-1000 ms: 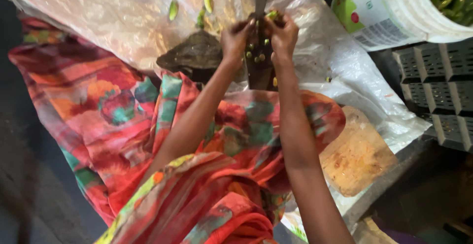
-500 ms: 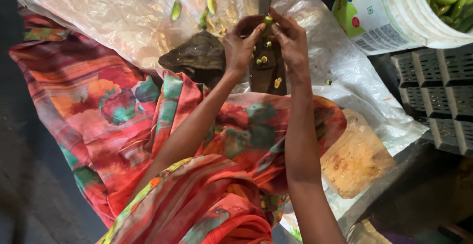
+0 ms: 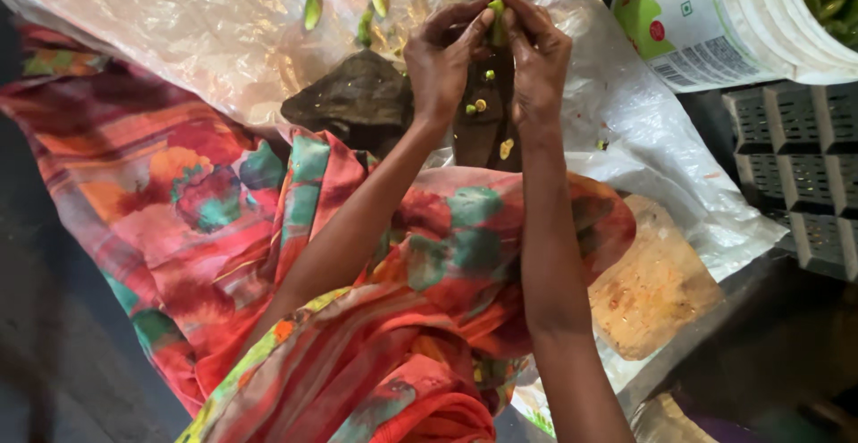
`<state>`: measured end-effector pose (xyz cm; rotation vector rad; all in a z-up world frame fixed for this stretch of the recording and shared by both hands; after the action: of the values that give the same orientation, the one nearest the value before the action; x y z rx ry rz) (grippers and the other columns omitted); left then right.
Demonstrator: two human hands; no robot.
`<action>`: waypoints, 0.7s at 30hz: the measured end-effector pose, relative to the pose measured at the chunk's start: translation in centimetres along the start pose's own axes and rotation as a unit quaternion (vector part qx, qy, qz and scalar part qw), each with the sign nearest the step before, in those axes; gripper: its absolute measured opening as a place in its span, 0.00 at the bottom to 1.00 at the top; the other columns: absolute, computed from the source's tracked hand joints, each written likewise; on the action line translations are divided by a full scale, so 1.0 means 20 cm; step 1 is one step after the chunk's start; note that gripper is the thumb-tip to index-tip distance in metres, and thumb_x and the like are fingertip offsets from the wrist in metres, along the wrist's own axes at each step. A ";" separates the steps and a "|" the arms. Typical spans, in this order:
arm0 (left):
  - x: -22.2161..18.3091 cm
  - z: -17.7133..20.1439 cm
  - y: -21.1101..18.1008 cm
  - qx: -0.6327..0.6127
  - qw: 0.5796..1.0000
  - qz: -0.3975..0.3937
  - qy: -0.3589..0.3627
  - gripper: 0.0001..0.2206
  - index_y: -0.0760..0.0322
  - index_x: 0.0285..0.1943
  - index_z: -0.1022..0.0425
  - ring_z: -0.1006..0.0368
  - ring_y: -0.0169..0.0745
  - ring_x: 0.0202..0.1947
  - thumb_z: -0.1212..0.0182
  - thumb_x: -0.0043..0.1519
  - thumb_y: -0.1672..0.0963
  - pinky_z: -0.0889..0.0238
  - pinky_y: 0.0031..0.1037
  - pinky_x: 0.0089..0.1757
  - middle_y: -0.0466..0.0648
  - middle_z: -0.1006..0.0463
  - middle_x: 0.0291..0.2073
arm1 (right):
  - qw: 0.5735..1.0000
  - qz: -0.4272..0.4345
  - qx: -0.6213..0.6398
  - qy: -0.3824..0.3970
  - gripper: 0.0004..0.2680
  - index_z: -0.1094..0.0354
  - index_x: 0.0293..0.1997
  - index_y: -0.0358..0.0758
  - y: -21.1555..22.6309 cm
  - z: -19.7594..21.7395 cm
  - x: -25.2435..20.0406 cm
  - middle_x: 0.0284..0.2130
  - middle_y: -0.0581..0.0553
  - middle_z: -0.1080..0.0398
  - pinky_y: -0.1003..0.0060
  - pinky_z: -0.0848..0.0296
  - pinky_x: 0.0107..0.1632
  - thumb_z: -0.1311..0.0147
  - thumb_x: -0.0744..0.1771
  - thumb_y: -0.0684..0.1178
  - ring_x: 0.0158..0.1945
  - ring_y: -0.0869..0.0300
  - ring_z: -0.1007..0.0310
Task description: The person sits on the floor and repeatedly peels small green vegetables by hand, removing the outer skin and placing the peeled pieces into a nearby container. The person handles each vegetable individually and discards the skins onto a plastic sheet.
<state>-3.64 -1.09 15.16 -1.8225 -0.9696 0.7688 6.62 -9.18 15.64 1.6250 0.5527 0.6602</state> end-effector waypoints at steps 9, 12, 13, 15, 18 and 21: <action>0.01 0.00 0.14 -0.094 0.995 0.004 -0.017 0.11 0.69 0.52 0.17 0.22 0.28 0.35 0.31 0.64 0.58 0.25 0.22 0.33 0.48 0.15 0.42 | 0.999 -0.002 0.031 -0.017 0.10 0.25 0.60 0.32 -0.06 0.00 -0.04 0.47 0.48 0.27 0.71 0.26 0.54 0.44 0.71 0.35 0.49 0.65 0.27; 0.01 0.03 0.24 -0.075 0.996 0.025 -0.052 0.11 0.70 0.52 0.16 0.23 0.28 0.33 0.30 0.63 0.58 0.26 0.22 0.32 0.50 0.14 0.40 | 0.999 -0.020 0.016 -0.037 0.09 0.25 0.57 0.32 -0.13 0.00 -0.03 0.45 0.48 0.24 0.72 0.25 0.51 0.43 0.70 0.37 0.46 0.66 0.24; 0.01 0.05 0.28 -0.069 0.995 0.043 -0.057 0.11 0.70 0.51 0.16 0.22 0.29 0.33 0.30 0.62 0.58 0.24 0.22 0.33 0.50 0.14 0.40 | 0.998 -0.028 -0.011 -0.049 0.09 0.24 0.56 0.31 -0.16 -0.01 -0.02 0.44 0.48 0.22 0.72 0.24 0.49 0.42 0.70 0.38 0.45 0.65 0.23; 0.04 0.08 0.37 -0.057 0.993 0.081 -0.065 0.11 0.70 0.50 0.16 0.19 0.30 0.33 0.30 0.61 0.59 0.21 0.23 0.35 0.49 0.14 0.39 | 0.996 -0.068 -0.030 -0.051 0.09 0.24 0.55 0.31 -0.21 -0.01 0.01 0.41 0.48 0.21 0.72 0.23 0.44 0.43 0.69 0.39 0.41 0.65 0.22; 0.04 0.14 0.53 -0.129 0.970 0.193 -0.073 0.12 0.71 0.51 0.19 0.19 0.39 0.27 0.33 0.61 0.58 0.23 0.26 0.30 0.52 0.16 0.33 | 0.986 -0.165 0.002 -0.028 0.09 0.25 0.54 0.32 -0.30 0.03 -0.03 0.35 0.49 0.22 0.69 0.23 0.33 0.46 0.69 0.43 0.32 0.64 0.23; 0.07 0.18 0.58 -0.133 0.968 0.205 -0.055 0.15 0.73 0.53 0.21 0.24 0.34 0.25 0.34 0.65 0.55 0.32 0.23 0.25 0.49 0.18 0.33 | 0.973 -0.224 0.025 -0.039 0.10 0.26 0.51 0.33 -0.31 0.07 0.00 0.30 0.49 0.25 0.68 0.26 0.26 0.47 0.70 0.48 0.26 0.63 0.26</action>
<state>-2.41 -1.64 2.90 -2.2755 -0.8006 1.0384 7.75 -9.29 9.43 1.4943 0.8494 0.2473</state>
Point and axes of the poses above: each hand's wrist, its own x-axis towards the middle knuckle, its own z-axis out of the back of the hand, y = z × x, the point moved 1 cm from there along x, towards the middle knuckle
